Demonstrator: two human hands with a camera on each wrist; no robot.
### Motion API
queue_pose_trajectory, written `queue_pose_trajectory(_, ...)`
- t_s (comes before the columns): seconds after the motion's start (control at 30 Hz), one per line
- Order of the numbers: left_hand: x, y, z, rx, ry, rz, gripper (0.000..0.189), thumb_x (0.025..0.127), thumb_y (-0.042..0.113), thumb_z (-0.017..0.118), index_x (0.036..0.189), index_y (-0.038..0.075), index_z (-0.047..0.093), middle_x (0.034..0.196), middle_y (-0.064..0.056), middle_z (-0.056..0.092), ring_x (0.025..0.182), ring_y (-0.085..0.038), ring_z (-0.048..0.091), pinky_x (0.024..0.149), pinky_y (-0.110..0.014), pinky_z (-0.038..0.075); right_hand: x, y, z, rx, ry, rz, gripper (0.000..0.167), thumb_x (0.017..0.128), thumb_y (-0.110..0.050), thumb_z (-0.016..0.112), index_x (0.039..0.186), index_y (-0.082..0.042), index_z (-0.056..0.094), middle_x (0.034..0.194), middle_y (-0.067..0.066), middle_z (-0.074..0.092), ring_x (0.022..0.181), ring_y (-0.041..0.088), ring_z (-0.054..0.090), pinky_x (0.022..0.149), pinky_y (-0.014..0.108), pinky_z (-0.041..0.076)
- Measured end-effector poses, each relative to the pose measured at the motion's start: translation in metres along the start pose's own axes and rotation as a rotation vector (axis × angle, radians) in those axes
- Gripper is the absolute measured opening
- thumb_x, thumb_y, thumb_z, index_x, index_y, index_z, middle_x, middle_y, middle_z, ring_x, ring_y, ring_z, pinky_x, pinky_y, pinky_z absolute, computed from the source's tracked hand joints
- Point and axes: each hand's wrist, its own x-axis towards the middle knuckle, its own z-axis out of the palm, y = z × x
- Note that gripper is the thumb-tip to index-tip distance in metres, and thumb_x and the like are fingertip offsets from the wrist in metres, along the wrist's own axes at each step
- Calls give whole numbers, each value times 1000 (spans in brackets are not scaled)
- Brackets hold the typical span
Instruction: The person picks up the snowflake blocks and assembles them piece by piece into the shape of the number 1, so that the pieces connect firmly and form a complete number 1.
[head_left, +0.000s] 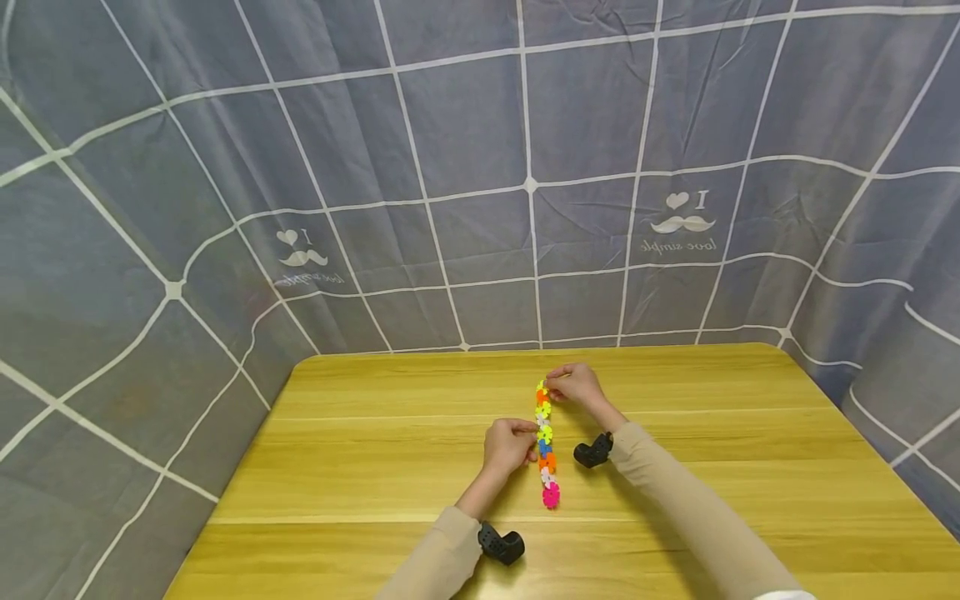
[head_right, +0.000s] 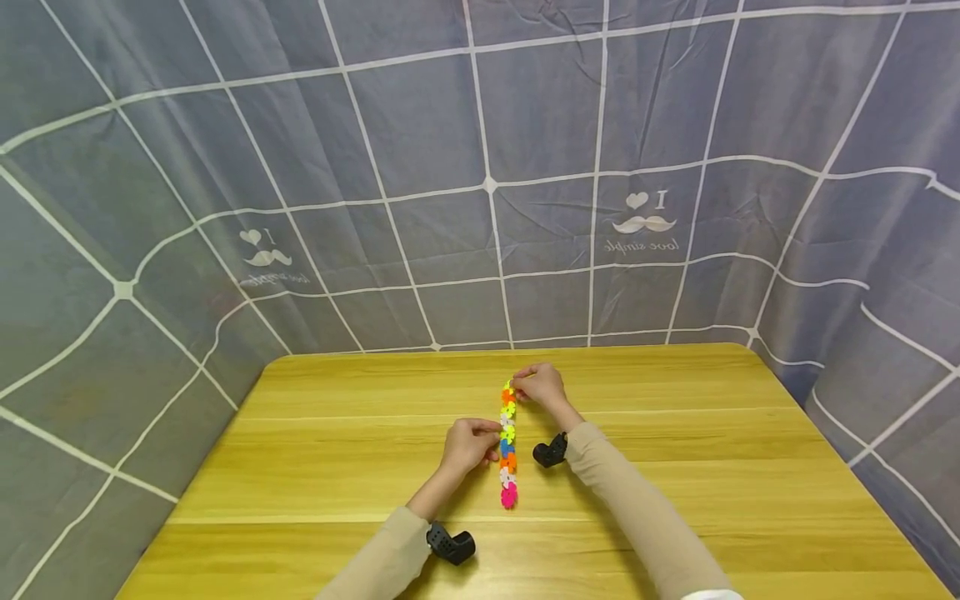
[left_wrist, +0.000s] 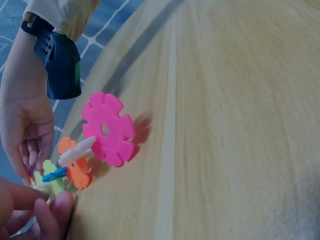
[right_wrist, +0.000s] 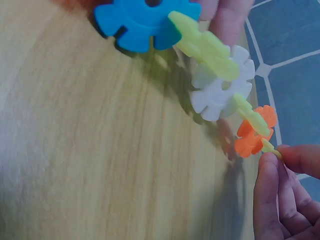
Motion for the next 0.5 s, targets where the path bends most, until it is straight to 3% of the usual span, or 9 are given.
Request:
queue_pose_trajectory(0.2,1,0,-2,30,52,6,15,84,0,63,94,0,75,65,-11,69,44,-10,59,40,-15,37,0,1,3,-43,19,2,21,85,-6,68,98,10,67,75,11,69,54,5,58,54,19,53)
queue_pose_trajectory(0.5,4,-2,-11,35,54,-6,16,86,2,62,97,1,74,69,-12,70,46,-13,60,41,-16,37,-2,4,-3,-161,29,-45,22,88,-14,66,99,4,68,81,12,70,57,9,59,55,21,51)
